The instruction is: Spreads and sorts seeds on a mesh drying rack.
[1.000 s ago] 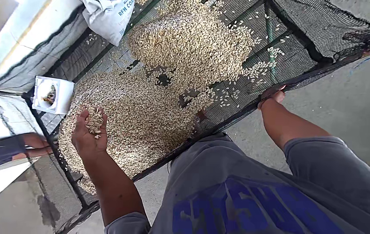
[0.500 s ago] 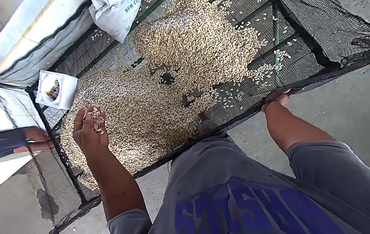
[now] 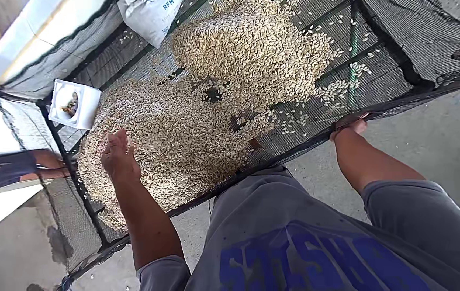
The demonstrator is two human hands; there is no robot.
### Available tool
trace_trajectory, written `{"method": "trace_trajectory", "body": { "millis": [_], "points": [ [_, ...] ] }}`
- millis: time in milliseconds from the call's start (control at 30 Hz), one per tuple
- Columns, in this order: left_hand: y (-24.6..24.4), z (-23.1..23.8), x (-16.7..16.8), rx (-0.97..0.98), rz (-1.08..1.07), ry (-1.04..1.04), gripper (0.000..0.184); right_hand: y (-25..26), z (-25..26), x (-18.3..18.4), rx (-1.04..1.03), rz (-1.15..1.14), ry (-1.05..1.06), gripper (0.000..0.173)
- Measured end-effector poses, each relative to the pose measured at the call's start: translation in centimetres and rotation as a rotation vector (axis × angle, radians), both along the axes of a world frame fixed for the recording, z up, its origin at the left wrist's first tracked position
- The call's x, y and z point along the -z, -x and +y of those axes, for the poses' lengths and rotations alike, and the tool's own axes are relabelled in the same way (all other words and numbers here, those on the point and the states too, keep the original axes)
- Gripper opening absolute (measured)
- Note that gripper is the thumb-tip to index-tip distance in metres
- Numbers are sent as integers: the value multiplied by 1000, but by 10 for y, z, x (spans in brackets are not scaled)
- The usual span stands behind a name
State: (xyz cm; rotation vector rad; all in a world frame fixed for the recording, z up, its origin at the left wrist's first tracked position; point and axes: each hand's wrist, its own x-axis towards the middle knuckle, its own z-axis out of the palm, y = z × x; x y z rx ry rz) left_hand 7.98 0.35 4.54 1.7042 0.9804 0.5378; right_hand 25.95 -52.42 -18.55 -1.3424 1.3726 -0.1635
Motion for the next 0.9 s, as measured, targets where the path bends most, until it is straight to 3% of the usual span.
{"method": "trace_trajectory", "body": {
  "millis": [167,267,467,633,800,900],
  "points": [
    [-19,-32,24,209,347,-282,51,0,0,2,51,-53,-44,48],
    [-37,-78,62,521,482,-497,42,2,-2,1,21,-24,-39,49],
    [-58,-239,170,1308,324,-744,47,-1,-5,9,-43,78,34,58],
    [-91,-332,202,1788,292,-725,57,-4,-9,10,3,89,-20,54],
    [-112,-347,219,2005,348,-632,74,-5,-13,15,-83,104,43,51],
    [-118,-314,224,1781,194,-783,64,-9,-11,5,-161,219,71,53]
  ]
}}
